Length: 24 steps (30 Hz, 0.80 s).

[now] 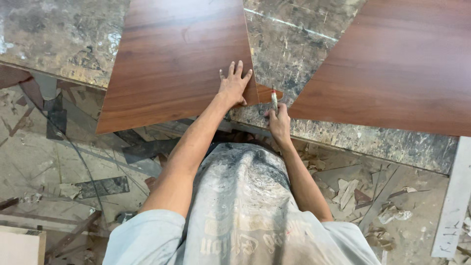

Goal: The person aligns wood-grain laminate flooring planks edge to edge on a workbench, marks the plank edges with a marker, and stacks the aligned planks together. They repeatedly pick up planks, fit their edges flush, and set matched planks aside in a pile.

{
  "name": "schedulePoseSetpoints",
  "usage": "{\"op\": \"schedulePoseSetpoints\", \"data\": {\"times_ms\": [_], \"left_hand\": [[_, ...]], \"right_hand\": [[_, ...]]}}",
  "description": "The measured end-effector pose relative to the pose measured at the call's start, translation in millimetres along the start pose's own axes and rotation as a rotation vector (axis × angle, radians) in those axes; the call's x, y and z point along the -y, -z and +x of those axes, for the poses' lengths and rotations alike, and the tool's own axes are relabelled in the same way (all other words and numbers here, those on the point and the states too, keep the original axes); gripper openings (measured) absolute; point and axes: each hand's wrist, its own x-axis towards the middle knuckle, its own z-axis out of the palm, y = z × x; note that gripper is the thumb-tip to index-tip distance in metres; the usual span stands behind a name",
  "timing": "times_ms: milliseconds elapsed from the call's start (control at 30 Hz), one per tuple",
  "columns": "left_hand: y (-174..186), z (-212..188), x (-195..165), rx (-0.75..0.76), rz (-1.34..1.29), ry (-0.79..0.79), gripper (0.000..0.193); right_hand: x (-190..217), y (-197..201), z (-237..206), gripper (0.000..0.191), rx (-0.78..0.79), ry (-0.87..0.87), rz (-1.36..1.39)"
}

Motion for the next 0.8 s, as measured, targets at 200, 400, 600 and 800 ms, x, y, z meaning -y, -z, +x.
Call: {"op": "schedulePoseSetpoints", "data": {"times_ms": [200, 400, 600, 800], "left_hand": [[-9.2, 0.8, -8.1, -0.010, 0.019, 0.059, 0.128], [-17.3, -0.4, -1.4, -0.018, -0.043, 0.045, 0.122], [-39.6, -68.9, 73.1, -0.597, -0.129, -0.165, 0.078], [-59.7, -245.1, 220.2, -0.887, 0.015, 0.378, 0.056]], "right_hand": [[-5.6, -6.9, 17.1, 0.028, -0.094, 0.061, -0.163], [-10.3, -24.7, 28.0, 0.033, -0.228, 0.088, -0.303], [-5.0, -35.0, 36.8, 0.048, -0.162, -0.041, -0.524], [-10.5, -33.2, 41.1, 0.050, -0.127, -0.019, -0.579]]}}
